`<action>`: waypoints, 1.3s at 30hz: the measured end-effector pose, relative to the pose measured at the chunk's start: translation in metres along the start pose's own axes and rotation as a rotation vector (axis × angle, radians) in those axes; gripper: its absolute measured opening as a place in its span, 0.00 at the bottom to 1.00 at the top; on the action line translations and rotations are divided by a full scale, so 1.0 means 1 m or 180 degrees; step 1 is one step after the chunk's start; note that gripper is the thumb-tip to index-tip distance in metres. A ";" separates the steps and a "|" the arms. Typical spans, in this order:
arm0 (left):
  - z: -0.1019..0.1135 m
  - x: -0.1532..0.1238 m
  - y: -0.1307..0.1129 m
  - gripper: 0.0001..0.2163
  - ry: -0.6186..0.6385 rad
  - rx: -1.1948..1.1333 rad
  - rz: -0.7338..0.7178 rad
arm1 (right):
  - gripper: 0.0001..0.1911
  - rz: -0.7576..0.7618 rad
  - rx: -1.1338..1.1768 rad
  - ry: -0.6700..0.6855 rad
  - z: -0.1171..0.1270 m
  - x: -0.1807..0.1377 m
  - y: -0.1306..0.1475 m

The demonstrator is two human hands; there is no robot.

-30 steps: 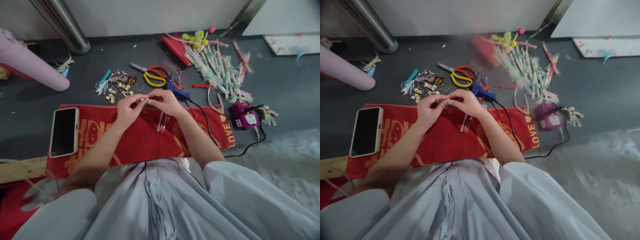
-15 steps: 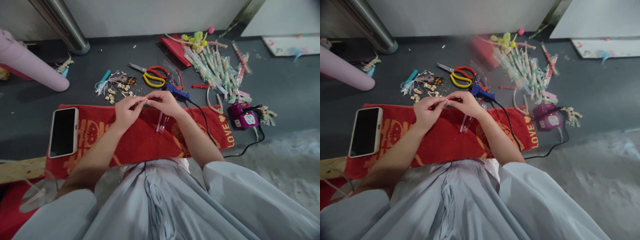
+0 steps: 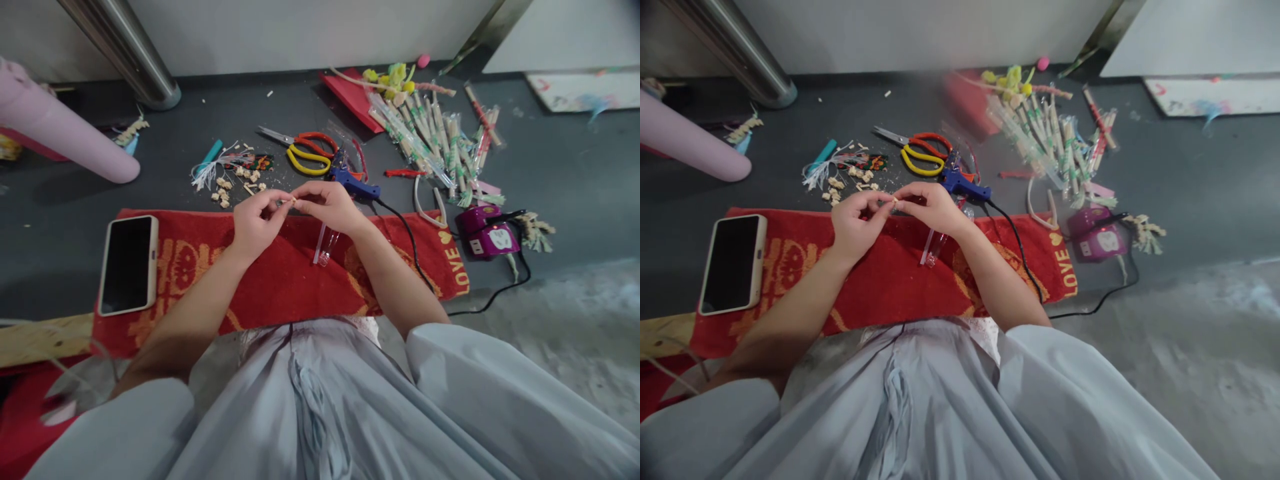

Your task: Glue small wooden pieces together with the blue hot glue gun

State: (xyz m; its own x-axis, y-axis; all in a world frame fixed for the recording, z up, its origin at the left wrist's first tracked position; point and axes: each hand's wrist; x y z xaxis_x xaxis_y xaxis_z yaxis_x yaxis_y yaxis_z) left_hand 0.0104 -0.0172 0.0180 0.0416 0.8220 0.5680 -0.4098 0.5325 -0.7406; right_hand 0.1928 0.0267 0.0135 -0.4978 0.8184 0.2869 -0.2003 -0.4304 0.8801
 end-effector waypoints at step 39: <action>-0.003 0.004 0.007 0.22 -0.0322 -0.0629 0.0906 | 0.14 -0.0030 -0.0424 -0.0038 0.002 0.000 0.000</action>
State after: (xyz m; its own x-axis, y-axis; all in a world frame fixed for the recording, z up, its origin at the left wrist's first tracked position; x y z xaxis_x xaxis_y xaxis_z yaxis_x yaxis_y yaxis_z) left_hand 0.0103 -0.0098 0.0134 -0.1433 0.9241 0.3542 -0.2074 0.3219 -0.9238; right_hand 0.1945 0.0278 0.0146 -0.4856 0.8268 0.2840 -0.3155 -0.4688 0.8250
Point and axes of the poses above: each hand's wrist, its own x-axis towards the middle knuckle, its own z-axis out of the back of the hand, y = z × x, and after that the axes turned 5 degrees about -x, right-handed
